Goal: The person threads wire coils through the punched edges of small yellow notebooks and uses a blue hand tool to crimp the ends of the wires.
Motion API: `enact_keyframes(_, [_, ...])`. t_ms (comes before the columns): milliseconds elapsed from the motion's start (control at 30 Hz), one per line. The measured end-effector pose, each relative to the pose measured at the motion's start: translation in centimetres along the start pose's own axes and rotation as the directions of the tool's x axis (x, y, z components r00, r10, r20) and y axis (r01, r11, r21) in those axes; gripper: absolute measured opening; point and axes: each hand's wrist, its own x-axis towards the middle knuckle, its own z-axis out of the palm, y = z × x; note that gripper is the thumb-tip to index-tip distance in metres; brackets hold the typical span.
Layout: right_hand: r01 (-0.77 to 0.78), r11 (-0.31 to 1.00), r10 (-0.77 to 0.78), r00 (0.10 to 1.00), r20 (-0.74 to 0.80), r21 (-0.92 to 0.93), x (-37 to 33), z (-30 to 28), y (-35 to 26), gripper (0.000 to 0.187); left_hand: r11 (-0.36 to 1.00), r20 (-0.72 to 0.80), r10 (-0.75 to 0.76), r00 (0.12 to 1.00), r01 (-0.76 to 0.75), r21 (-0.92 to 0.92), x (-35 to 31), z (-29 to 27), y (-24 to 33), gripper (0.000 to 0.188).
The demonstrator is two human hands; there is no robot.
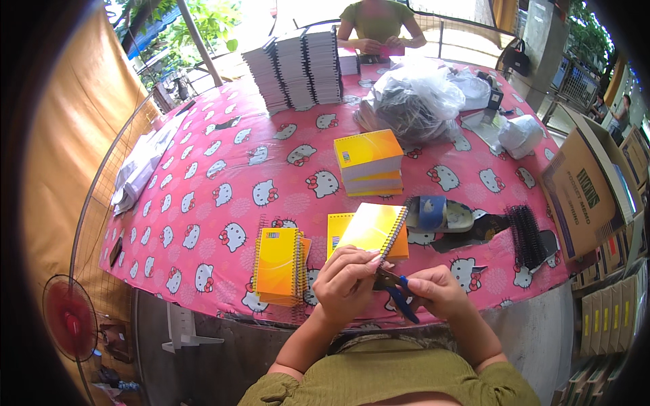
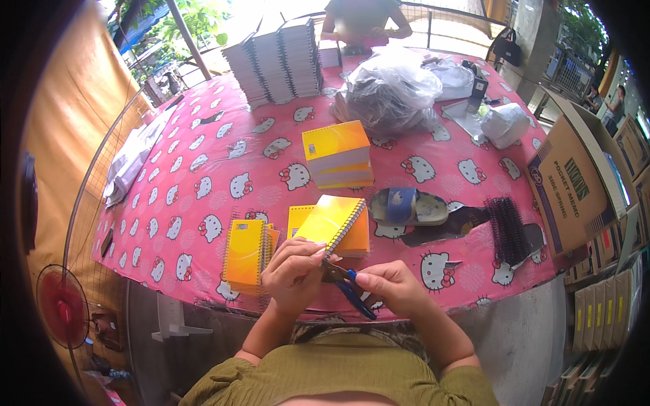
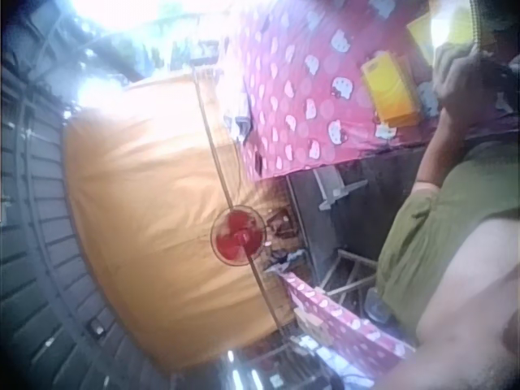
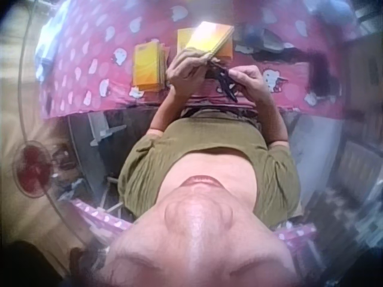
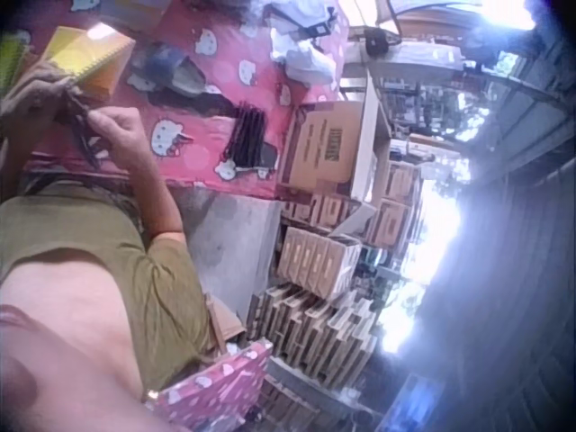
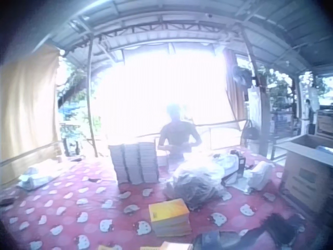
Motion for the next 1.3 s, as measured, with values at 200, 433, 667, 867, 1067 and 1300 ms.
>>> enact_keyframes(200, [0.219,0.472,-0.676,0.712,-0.191,-0.854,-1.1,-0.3,-1.4,0.042,0.941,-0.564,-0.327,0.758,0.312,-0.127,-1.0,-5.0,-0.9,0.017])
enact_keyframes(433, [-0.367,0.196,-0.758,0.532,-0.378,-0.91,-3.4,-10.6,3.6,0.041,0.706,-0.588,-0.492,0.642,0.69,0.162,-10.6,-14.0,-6.3,0.019])
enact_keyframes(667, [-0.395,0.049,-0.737,0.606,-0.3,-0.917,-4.5,-11.0,2.3,0.059,0.687,-0.482,-0.41,0.774,0.61,0.395,-3.0,-11.5,-3.2,0.02])
enact_keyframes(867, [-0.754,0.149,-0.675,0.395,-0.623,-0.64,-4.5,-20.3,-1.7,0.034,0.899,0.219,-0.381,0.898,0.305,0.314,5.1,-0.5,-3.6,0.026])
enact_keyframes(1067, [-0.72,0.098,-0.634,0.487,-0.601,-0.687,-4.4,-23.8,-1.7,0.022,0.74,0.509,-0.665,0.547,0.392,0.546,6.7,3.0,-5.8,0.019])
enact_keyframes(1300, [-0.544,0.09,-0.791,0.47,-0.391,-0.835,-3.7,-21.9,-3.7,0.024,0.878,0.397,-0.477,0.784,0.44,0.186,5.7,2.8,-6.5,0.013])
